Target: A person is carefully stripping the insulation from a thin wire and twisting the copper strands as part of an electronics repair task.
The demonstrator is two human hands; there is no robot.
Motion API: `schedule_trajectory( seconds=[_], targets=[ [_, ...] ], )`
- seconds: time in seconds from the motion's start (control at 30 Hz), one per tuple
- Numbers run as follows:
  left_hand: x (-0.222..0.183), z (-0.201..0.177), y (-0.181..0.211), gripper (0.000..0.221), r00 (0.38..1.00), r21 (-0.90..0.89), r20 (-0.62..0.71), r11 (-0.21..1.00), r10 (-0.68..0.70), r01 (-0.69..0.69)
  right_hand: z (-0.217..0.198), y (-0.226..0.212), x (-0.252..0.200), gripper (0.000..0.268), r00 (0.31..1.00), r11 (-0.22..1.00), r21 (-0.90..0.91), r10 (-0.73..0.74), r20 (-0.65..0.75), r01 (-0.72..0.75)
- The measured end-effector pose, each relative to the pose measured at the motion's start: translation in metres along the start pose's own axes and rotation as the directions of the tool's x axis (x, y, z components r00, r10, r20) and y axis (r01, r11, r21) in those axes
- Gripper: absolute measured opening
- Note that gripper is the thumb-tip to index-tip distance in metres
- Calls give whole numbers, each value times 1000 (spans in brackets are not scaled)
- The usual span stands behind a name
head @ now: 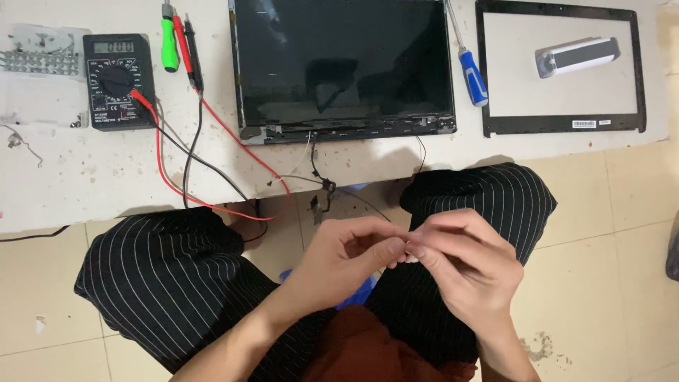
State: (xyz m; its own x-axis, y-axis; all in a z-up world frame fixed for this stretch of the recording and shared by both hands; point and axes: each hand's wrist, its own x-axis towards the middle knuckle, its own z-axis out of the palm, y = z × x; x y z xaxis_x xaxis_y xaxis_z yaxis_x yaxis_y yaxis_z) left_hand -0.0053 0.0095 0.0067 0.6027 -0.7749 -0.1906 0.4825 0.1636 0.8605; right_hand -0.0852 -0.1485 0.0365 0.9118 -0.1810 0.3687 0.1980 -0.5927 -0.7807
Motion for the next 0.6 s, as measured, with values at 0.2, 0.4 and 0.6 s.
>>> schedule_trajectory(
  seconds=[0.2, 0.4, 0.6],
  targets=[
    [-3, 9, 10, 11, 940, 454, -35, 843, 339, -288, -2, -2, -5, 9, 936, 892, 293, 350, 33, -344],
    [-4, 14, 7, 8, 912, 486, -54, 809, 406, -331, -8, 5, -10, 16, 869, 718, 502, 465, 168, -481],
    [-4, 14, 4, 11, 949, 390, -165, 902, 270, -189, -3, 9, -15, 29, 892, 730, 522, 420, 163, -440]
  ],
)
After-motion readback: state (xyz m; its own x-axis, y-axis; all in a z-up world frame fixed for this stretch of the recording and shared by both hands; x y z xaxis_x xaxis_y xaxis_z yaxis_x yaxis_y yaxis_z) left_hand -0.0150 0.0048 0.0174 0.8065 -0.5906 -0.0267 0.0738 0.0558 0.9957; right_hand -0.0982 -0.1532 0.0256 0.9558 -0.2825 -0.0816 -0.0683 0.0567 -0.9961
